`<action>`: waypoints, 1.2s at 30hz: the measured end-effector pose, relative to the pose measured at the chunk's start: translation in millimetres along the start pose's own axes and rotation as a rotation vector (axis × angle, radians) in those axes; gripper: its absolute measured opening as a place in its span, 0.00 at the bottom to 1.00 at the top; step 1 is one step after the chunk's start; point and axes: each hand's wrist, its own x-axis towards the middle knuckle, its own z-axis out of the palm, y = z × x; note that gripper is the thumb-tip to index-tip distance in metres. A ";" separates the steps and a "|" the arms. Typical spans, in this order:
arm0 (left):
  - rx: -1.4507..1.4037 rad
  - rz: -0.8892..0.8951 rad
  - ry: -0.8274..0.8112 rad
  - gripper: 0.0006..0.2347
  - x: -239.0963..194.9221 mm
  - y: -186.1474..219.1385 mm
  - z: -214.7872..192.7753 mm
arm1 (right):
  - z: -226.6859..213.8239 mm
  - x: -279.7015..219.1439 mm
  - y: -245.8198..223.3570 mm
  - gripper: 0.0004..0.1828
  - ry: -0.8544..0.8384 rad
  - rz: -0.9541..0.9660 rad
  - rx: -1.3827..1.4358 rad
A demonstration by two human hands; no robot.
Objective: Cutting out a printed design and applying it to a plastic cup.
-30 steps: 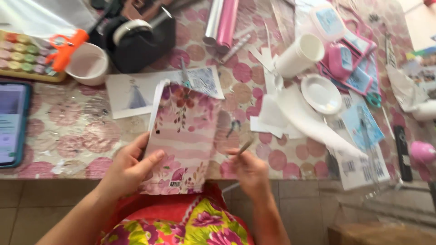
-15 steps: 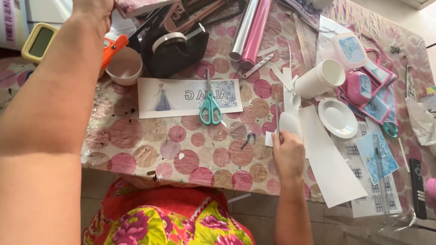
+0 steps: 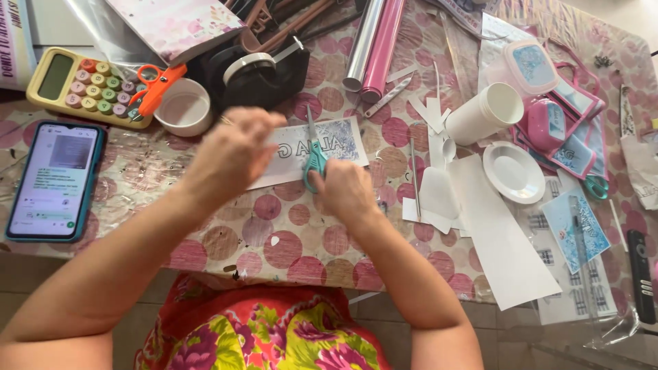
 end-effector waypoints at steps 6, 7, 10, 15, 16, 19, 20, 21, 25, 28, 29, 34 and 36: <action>0.116 -0.140 -0.428 0.31 -23.4 -11.2 8.5 | -28.5 11.6 14.4 0.21 -0.181 0.153 0.018; 0.117 -0.136 -0.426 0.31 -25.8 -10.3 3.0 | -34.1 7.4 22.2 0.21 -0.178 0.156 0.017; 0.118 -0.257 -0.541 0.35 -25.5 -9.0 -9.3 | -52.7 -1.2 42.7 0.21 -0.048 0.228 0.146; 0.058 -0.289 -0.535 0.38 -17.7 -23.7 4.1 | -56.2 16.2 76.0 0.37 0.246 0.259 0.527; 0.058 -0.288 -0.531 0.38 -17.3 -26.1 2.6 | -55.4 17.8 75.3 0.37 0.250 0.257 0.524; 0.037 -0.278 -0.540 0.37 -14.6 -30.6 -6.4 | -44.4 23.5 75.9 0.40 0.192 0.281 0.987; -0.081 -0.305 -0.572 0.32 -13.5 -31.3 -12.8 | -33.1 24.5 77.1 0.42 0.242 0.266 1.093; -0.199 -0.331 -0.602 0.28 -12.4 -32.0 -18.9 | -21.7 25.7 78.5 0.43 0.292 0.250 1.199; -0.588 -0.362 -0.594 0.24 -12.8 -7.4 -55.6 | -43.2 12.8 62.7 0.43 0.220 0.270 1.283; -0.747 -0.371 -0.366 0.24 -26.8 -4.6 -41.0 | -37.4 15.6 73.1 0.42 0.218 0.283 1.143; -0.875 -0.423 -0.324 0.31 -29.2 1.4 -38.9 | -37.5 14.2 69.1 0.38 0.284 0.198 1.308; -1.022 -0.469 -0.496 0.30 -9.7 50.5 -68.0 | 0.8 31.3 114.4 0.35 0.410 0.045 1.538; -1.041 -0.234 -0.667 0.25 -5.1 55.6 -56.9 | 6.7 35.5 125.7 0.35 0.482 0.019 1.513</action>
